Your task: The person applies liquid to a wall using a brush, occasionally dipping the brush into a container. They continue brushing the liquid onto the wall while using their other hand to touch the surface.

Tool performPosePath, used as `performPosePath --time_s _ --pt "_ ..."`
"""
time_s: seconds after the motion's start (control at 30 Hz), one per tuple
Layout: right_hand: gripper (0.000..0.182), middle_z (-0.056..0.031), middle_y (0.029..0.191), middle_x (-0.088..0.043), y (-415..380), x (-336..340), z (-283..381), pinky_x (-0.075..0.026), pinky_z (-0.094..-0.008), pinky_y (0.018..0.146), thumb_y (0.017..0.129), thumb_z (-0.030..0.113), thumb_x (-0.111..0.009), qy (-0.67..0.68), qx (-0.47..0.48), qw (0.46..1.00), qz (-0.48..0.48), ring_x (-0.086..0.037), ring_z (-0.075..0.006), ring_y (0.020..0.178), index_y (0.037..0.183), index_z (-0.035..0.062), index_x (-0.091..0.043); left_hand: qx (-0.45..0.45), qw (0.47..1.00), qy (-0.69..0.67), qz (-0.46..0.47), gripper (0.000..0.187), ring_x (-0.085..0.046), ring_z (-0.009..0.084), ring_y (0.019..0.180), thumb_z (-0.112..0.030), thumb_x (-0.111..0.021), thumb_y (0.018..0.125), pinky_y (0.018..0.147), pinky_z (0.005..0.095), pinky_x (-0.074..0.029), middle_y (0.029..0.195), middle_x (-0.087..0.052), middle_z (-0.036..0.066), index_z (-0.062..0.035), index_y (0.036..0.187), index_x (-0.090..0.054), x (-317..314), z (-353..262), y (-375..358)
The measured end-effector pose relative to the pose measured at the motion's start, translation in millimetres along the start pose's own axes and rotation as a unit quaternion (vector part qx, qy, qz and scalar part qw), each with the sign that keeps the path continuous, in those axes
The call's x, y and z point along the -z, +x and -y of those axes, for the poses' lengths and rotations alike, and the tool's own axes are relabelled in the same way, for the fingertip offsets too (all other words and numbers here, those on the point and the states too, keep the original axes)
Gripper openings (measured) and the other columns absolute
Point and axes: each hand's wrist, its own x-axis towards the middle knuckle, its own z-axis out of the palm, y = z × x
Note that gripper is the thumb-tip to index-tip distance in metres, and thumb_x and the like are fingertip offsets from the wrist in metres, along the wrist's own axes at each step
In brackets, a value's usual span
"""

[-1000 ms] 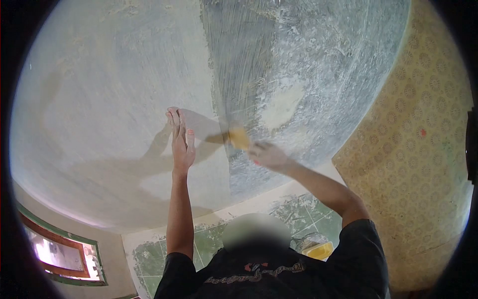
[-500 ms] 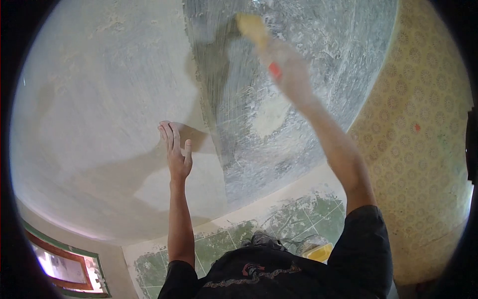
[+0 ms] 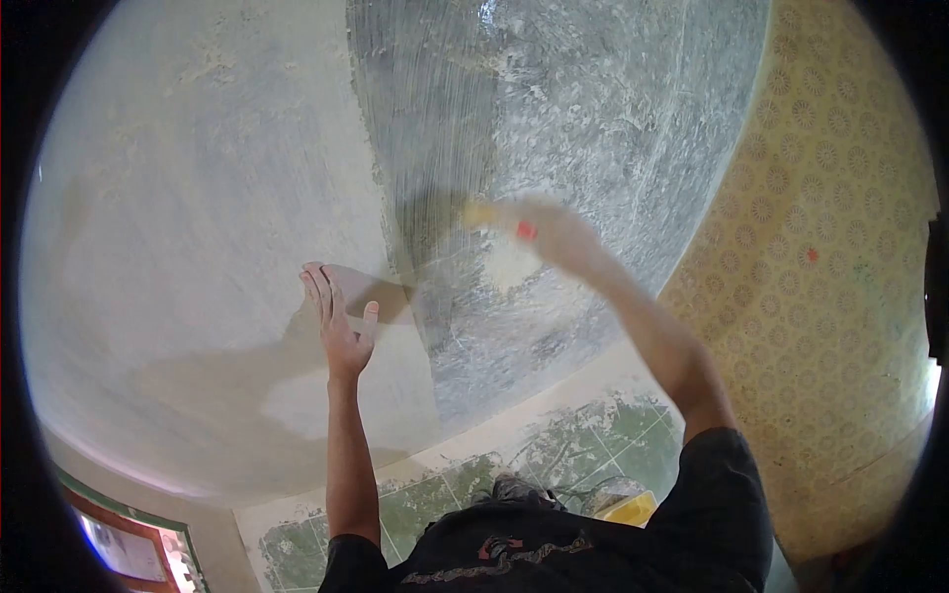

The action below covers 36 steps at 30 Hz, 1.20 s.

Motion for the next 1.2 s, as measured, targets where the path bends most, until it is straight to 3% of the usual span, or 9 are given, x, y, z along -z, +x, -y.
performPosePath --time_s 0.1,0.2,0.27,0.37,0.43,0.63,0.77,0.93,1.2 --pt "0.02 -0.0101 0.097 -0.07 22.5 79.0 7.4 -0.055 -0.0342 0.063 0.101 0.014 -0.064 0.025 0.181 0.908 -0.376 -0.064 -0.0165 0.071 0.12 0.0086 -0.069 -0.001 1.0 0.011 -0.003 0.086 -0.004 0.0467 0.157 -0.035 -0.064 0.098 0.126 0.0549 -0.01 0.17 -0.01 0.026 0.0014 0.162 -0.02 -2.6 1.0 0.9" --pt "0.016 -0.0092 0.09 -0.067 41.0 95.8 9.8 -0.048 -0.0321 0.057 0.1 0.015 -0.067 0.02 0.183 0.804 -0.565 -0.058 -0.0153 0.065 0.114 0.0071 -0.07 0.005 1.0 0.009 -0.006 0.086 -0.004 0.0464 0.157 -0.034 -0.064 0.097 0.126 0.055 -0.01 0.17 -0.01 0.026 0.0015 0.162 -0.02 -4.3 -1.5 -0.2" --pt "0.012 -0.0057 0.085 -0.063 48.8 48.2 1.8 -0.043 -0.03 0.054 0.1 0.014 -0.067 0.071 0.198 0.784 -0.584 -0.054 -0.015 0.064 0.11 0.0089 -0.071 0.01 1.0 0.001 -0.008 0.086 -0.003 0.0461 0.157 -0.034 -0.065 0.097 0.126 0.055 -0.01 0.17 -0.01 0.026 0.0015 0.162 -0.02 -3.5 -5.2 2.4" --pt "0.018 -0.0091 0.078 -0.056 10.0 -78.4 -14.2 -0.042 -0.0299 0.053 0.096 0.006 -0.071 0.115 0.164 0.853 -0.482 -0.053 -0.0186 0.062 0.086 0.0056 -0.056 0.029 1.0 -0.011 0.001 0.087 -0.003 0.0459 0.157 -0.034 -0.065 0.097 0.126 0.055 -0.009 0.17 -0.01 0.026 0.0013 0.162 -0.02 -0.5 -5.9 -0.4" --pt "0.016 -0.0152 0.08 -0.055 -44.2 -157.2 -18.7 -0.048 -0.0352 0.059 0.092 0.0 -0.072 0.169 0.038 0.908 -0.38 -0.058 -0.0311 0.067 0.091 0.0046 -0.057 0.022 1.0 0.007 0.011 0.088 -0.003 0.0459 0.157 -0.035 -0.066 0.096 0.126 0.0551 -0.009 0.17 -0.01 0.025 0.0011 0.162 -0.019 -0.7 -1.7 0.5" --pt "0.025 -0.0213 0.088 -0.065 -100.7 -228.2 -40.7 -0.051 -0.0426 0.064 0.098 0.025 -0.068 0.253 -0.069 0.955 -0.138 -0.066 -0.0381 0.078 0.096 0.0003 -0.066 0.009 0.999 0.029 0.021 0.09 -0.002 0.0459 0.157 -0.035 -0.066 0.095 0.126 0.0549 -0.01 0.17 -0.009 0.025 0.0012 0.162 -0.018 -0.9 2.7 -0.3" --pt "0.026 -0.0157 0.087 -0.068 -16.5 -85.9 -16.2 -0.051 -0.0352 0.061 0.099 0.024 -0.067 0.18 -0.051 0.938 -0.291 -0.064 -0.0233 0.069 0.096 -0.0017 -0.069 0.027 0.999 0.018 0.032 0.09 -0.002 0.046 0.157 -0.034 -0.066 0.095 0.126 0.0547 -0.01 0.17 -0.009 0.025 0.0015 0.162 -0.018 1.4 -3.7 0.5" --pt "0.011 -0.0101 0.096 -0.069 40.2 25.9 22.6 -0.052 -0.0309 0.064 0.094 0.003 -0.069 0.153 0.144 0.785 -0.582 -0.064 -0.0199 0.072 0.105 0.0052 -0.071 0.023 0.999 0.023 0.017 0.088 -0.002 0.0457 0.157 -0.033 -0.064 0.096 0.126 0.0546 -0.01 0.171 -0.008 0.025 0.0015 0.163 -0.017 -3.6 -1.7 0.6" --pt "0.026 -0.0183 0.105 -0.061 -51.3 -181.7 -20.1 -0.054 -0.0388 0.066 0.091 0.0 -0.069 0.216 0.13 0.898 -0.36 -0.065 -0.0329 0.08 0.115 0.0062 -0.062 0.05 0.998 0.042 0.025 0.087 -0.001 0.0473 0.157 -0.04 -0.059 0.099 0.126 0.0558 -0.01 0.171 -0.005 0.025 -0.001 0.163 -0.015 -1.7 -12.9 -0.1"
